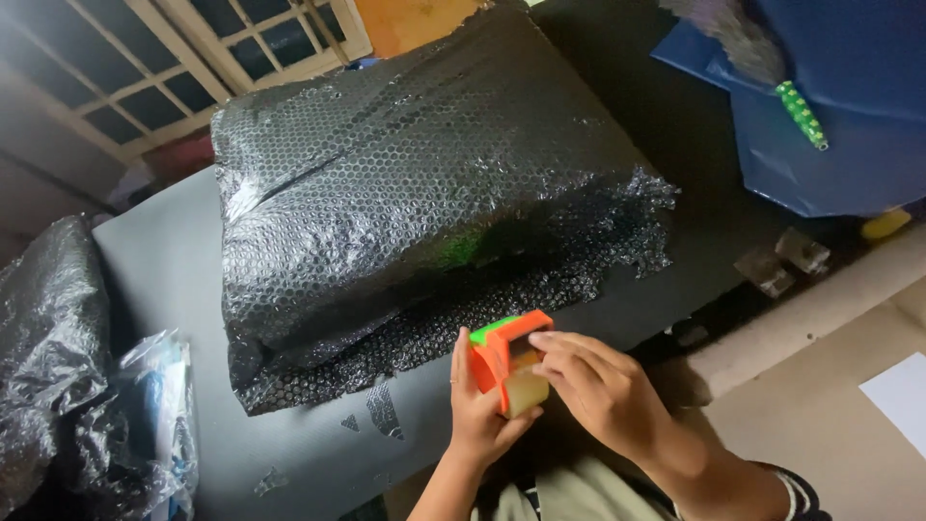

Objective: Wrapping a large object in black bubble wrap and securing it with clear adhesive tape using a handheld dispenser.

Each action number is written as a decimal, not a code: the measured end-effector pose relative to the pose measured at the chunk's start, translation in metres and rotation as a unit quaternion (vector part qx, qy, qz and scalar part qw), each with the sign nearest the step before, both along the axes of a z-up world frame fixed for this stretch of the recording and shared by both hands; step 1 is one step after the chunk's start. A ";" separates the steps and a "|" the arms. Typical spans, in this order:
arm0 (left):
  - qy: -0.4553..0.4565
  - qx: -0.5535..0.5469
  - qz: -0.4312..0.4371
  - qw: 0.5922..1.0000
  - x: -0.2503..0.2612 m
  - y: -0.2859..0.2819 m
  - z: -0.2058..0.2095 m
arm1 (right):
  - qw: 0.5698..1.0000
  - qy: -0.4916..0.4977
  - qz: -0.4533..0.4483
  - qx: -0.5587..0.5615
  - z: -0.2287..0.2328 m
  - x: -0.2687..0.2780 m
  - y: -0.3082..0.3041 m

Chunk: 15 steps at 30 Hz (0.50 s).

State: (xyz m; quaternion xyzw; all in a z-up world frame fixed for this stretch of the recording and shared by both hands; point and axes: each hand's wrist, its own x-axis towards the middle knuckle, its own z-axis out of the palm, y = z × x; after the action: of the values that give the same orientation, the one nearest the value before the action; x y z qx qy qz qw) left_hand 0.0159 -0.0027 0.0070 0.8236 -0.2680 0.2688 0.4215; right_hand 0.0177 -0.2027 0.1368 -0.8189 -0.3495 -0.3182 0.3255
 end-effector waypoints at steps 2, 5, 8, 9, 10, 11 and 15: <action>0.011 -0.039 -0.019 0.999 0.004 0.002 0.006 | 0.999 0.026 0.023 -0.004 -0.015 0.000 0.004; 0.016 -0.076 -0.052 0.996 0.004 0.003 0.006 | 0.998 0.050 0.025 0.001 -0.014 0.000 0.002; -0.008 -0.061 -0.064 0.996 0.004 0.002 -0.008 | 0.998 0.055 0.017 0.030 -0.004 0.004 0.001; -0.029 -0.044 -0.065 0.996 0.005 0.002 -0.013 | 0.997 0.058 0.027 0.053 -0.001 0.006 0.001; -0.028 -0.043 -0.065 0.997 0.005 0.002 -0.014 | 0.996 0.059 0.027 0.054 0.001 0.007 0.000; -0.026 -0.053 -0.069 0.996 0.006 0.002 -0.014 | 0.995 0.075 0.038 0.054 0.002 0.008 0.000; -0.052 0.026 -0.067 0.996 0.007 0.002 -0.020 | 0.987 0.145 0.064 0.021 0.008 0.016 -0.004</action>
State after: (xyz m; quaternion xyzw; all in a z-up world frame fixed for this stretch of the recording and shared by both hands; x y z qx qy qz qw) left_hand 0.0228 -0.0006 -0.0132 0.7995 -0.3504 0.2754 0.4027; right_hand 0.0334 -0.2069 0.1453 -0.8253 -0.3438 -0.1815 0.4096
